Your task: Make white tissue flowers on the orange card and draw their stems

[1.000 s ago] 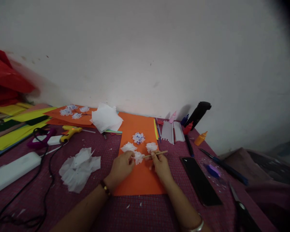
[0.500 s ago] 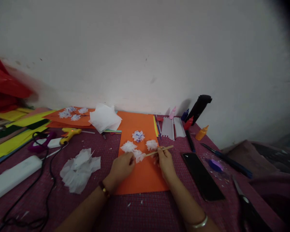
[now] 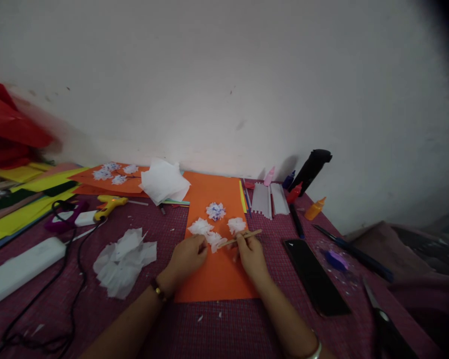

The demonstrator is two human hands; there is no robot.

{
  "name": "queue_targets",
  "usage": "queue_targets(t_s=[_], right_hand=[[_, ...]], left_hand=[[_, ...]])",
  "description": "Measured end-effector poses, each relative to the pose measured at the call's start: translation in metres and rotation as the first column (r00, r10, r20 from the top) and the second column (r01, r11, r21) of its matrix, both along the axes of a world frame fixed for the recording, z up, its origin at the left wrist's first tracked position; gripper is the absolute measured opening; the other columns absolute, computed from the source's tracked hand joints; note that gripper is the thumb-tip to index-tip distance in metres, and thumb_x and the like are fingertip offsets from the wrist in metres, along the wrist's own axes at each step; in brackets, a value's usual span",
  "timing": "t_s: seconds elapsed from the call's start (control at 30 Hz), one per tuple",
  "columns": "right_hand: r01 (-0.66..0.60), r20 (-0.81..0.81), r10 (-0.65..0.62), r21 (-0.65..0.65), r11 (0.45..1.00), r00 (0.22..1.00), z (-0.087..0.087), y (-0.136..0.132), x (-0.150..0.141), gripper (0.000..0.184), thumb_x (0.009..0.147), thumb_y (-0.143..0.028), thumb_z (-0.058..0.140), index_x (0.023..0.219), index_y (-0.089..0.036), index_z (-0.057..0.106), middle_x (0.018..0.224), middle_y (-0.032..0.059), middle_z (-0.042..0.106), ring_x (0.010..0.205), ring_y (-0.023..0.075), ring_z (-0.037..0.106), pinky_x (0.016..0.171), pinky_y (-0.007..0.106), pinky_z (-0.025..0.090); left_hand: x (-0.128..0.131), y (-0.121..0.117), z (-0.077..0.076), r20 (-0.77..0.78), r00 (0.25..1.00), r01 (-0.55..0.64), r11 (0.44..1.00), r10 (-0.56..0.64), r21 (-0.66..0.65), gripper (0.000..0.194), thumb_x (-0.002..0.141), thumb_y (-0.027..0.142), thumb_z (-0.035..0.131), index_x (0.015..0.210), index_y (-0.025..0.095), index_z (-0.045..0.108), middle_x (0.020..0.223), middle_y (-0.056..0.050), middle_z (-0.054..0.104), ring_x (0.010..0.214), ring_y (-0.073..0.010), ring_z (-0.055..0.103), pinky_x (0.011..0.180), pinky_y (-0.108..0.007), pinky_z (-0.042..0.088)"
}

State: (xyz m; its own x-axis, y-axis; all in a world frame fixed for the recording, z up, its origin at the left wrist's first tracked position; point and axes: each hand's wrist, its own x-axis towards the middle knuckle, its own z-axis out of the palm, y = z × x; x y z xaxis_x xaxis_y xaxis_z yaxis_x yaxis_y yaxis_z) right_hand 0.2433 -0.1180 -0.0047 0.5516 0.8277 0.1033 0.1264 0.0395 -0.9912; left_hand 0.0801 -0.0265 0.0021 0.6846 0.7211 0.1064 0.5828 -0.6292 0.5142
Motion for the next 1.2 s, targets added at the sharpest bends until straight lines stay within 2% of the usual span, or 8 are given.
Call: queue_targets(t_s=[0.23, 0.43, 0.53, 0.8, 0.93, 1.0, 1.1, 1.2], right_hand=[[0.078, -0.04, -0.078, 0.013, 0.997, 0.996, 0.002, 0.001, -0.001, 0.026, 0.085, -0.044, 0.048, 0.079, -0.019, 0.051, 0.067, 0.0024, 0.068, 0.033, 0.0097, 0.049, 0.033, 0.02, 0.037], [0.079, -0.109, -0.076, 0.017, 0.997, 0.991, -0.002, 0.002, 0.005, 0.026, 0.083, -0.044, 0.05, 0.078, -0.018, 0.051, 0.063, 0.0009, 0.066, 0.033, 0.0094, 0.048, 0.033, 0.02, 0.036], [0.101, -0.141, -0.095, 0.03, 0.994, 0.985, 0.002, 0.001, 0.006, 0.025, 0.082, -0.043, 0.052, 0.076, -0.019, 0.05, 0.059, -0.0006, 0.064, 0.033, 0.0082, 0.046, 0.032, 0.018, 0.033], [0.11, -0.178, -0.089, 0.112, 0.988, 0.98, 0.015, -0.002, 0.007, 0.025, 0.081, -0.044, 0.054, 0.075, -0.02, 0.049, 0.06, -0.0023, 0.061, 0.037, 0.0074, 0.046, 0.034, 0.017, 0.033], [0.05, -0.089, -0.043, 0.077, 0.996, 0.995, 0.011, 0.0, 0.003, 0.026, 0.083, -0.045, 0.051, 0.077, -0.019, 0.05, 0.062, -0.0009, 0.062, 0.035, 0.0077, 0.045, 0.034, 0.018, 0.032], [0.014, -0.038, -0.012, 0.047, 0.999, 0.999, 0.011, 0.0, 0.001, 0.027, 0.083, -0.044, 0.051, 0.077, -0.018, 0.052, 0.063, 0.0013, 0.064, 0.035, 0.0088, 0.046, 0.034, 0.02, 0.032], [-0.001, -0.024, 0.002, 0.043, 0.999, 1.0, 0.012, -0.003, 0.003, 0.027, 0.083, -0.043, 0.051, 0.079, -0.017, 0.053, 0.066, 0.0034, 0.065, 0.037, 0.0098, 0.046, 0.036, 0.022, 0.034], [0.047, -0.085, -0.041, 0.077, 0.996, 0.996, 0.012, -0.004, 0.009, 0.026, 0.081, -0.043, 0.056, 0.084, -0.017, 0.055, 0.067, 0.0015, 0.064, 0.038, 0.0092, 0.046, 0.036, 0.02, 0.033]], left_hand=[[-0.002, 0.006, -0.005, 0.023, 1.0, -0.014, 1.0, 0.014, -0.025, 0.008, 0.076, 0.015, 0.045, 0.072, 0.018, 0.051, 0.066, 0.001, 0.056, 0.06, -0.0129, 0.05, 0.055, -0.022, 0.028], [-0.004, 0.007, -0.004, 0.082, 0.996, 0.049, 0.998, -0.045, -0.043, 0.043, 0.079, 0.012, 0.041, 0.119, 0.022, 0.052, 0.095, -0.004, 0.067, 0.083, -0.0169, 0.061, 0.072, -0.024, 0.04], [-0.005, 0.007, -0.005, 0.084, 0.987, 0.141, 0.989, -0.137, -0.038, 0.038, 0.078, 0.011, 0.042, 0.109, 0.024, 0.061, 0.108, -0.002, 0.066, 0.097, -0.0182, 0.059, 0.082, -0.026, 0.04], [-0.005, 0.012, -0.008, 0.108, 0.976, 0.196, 0.98, -0.19, -0.043, 0.033, 0.075, 0.009, 0.043, 0.094, 0.022, 0.068, 0.094, -0.003, 0.068, 0.085, -0.0177, 0.061, 0.075, -0.026, 0.042], [-0.002, 0.012, -0.013, 0.254, 0.944, 0.25, 0.96, -0.212, -0.129, 0.032, 0.073, 0.009, 0.045, 0.091, 0.02, 0.069, 0.092, -0.003, 0.069, 0.083, -0.0175, 0.061, 0.074, -0.027, 0.043], [-0.004, 0.015, -0.007, 0.385, 0.913, 0.248, 0.931, -0.133, -0.268, 0.027, 0.075, 0.014, 0.047, 0.091, 0.017, 0.069, 0.081, -0.003, 0.068, 0.072, -0.0153, 0.06, 0.066, -0.025, 0.043], [-0.022, 0.028, 0.021, 0.551, 0.819, 0.147, 0.869, 0.161, -0.473, 0.026, 0.075, 0.024, 0.053, 0.097, 0.014, 0.064, 0.06, 0.003, 0.056, 0.05, -0.0091, 0.048, 0.049, -0.02, 0.036], [-0.059, 0.05, 0.058, 0.655, 0.667, 0.014, 0.873, 0.355, -0.487, 0.021, 0.073, 0.026, 0.057, 0.089, 0.014, 0.06, 0.059, 0.005, 0.05, 0.048, -0.0069, 0.043, 0.047, -0.019, 0.035]])
